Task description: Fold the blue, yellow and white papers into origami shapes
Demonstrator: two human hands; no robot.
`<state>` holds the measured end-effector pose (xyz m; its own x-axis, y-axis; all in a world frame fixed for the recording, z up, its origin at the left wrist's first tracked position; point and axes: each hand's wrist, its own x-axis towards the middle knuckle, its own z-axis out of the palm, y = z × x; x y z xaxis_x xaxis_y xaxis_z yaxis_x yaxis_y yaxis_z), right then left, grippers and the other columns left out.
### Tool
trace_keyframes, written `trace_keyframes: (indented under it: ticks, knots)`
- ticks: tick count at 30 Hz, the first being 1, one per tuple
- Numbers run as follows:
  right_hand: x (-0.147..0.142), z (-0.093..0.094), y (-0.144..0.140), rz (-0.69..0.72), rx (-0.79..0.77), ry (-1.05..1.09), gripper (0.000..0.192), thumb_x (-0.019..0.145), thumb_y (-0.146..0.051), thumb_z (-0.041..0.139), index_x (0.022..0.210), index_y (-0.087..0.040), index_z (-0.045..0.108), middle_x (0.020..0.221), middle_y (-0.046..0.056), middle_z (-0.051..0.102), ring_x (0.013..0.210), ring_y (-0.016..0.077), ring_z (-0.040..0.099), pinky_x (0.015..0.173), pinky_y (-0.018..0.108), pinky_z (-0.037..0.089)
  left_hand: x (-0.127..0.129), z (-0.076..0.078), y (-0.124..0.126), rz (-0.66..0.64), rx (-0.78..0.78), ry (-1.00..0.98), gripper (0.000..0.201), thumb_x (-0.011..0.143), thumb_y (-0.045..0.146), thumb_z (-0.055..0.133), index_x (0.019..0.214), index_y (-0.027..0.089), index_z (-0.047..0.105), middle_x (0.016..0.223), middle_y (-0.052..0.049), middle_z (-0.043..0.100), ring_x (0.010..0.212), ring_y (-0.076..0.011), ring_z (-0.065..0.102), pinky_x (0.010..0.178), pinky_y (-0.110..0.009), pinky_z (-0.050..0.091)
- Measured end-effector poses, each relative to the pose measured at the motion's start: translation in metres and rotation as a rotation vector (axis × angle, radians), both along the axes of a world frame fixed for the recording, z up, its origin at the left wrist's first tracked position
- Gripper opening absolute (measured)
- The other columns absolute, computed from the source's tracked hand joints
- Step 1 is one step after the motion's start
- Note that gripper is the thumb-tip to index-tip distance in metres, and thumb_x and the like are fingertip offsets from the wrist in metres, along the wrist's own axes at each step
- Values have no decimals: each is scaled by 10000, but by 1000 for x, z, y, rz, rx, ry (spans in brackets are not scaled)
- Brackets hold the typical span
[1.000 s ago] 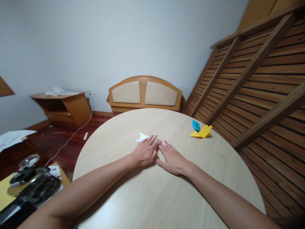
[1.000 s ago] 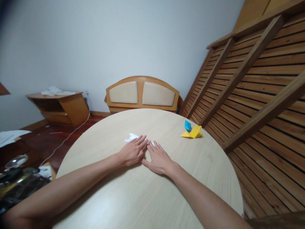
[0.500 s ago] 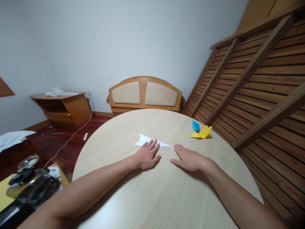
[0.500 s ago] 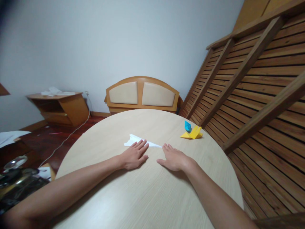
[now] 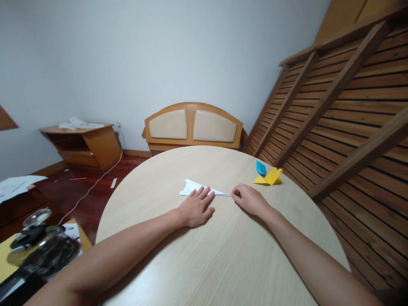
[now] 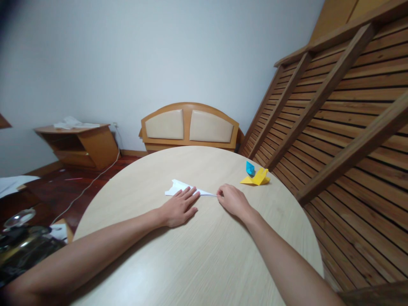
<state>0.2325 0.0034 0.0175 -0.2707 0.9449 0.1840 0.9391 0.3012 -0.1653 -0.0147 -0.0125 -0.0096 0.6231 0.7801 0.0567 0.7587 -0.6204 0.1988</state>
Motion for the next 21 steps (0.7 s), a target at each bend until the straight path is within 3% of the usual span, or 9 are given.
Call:
trace_keyframes:
  ticks: [11,21]
  knots:
    - [-10,15,0,241,160,-389,218,886,-153,538,818,-158,745,882,98,762,862,206,674,847,333,348,0,-1,0,-5,-2,0,637,1013,530,284,1548,185,289,1633,-130,189,1507,-346,151,1195,-551,196]
    - [-20,12,6,211,167,-515,257,933,-107,497,879,-138,747,885,132,763,853,229,699,826,353,366,1,1,-1,-5,10,9,632,1008,517,297,1543,180,299,1630,-129,205,1505,-355,154,1192,-561,200]
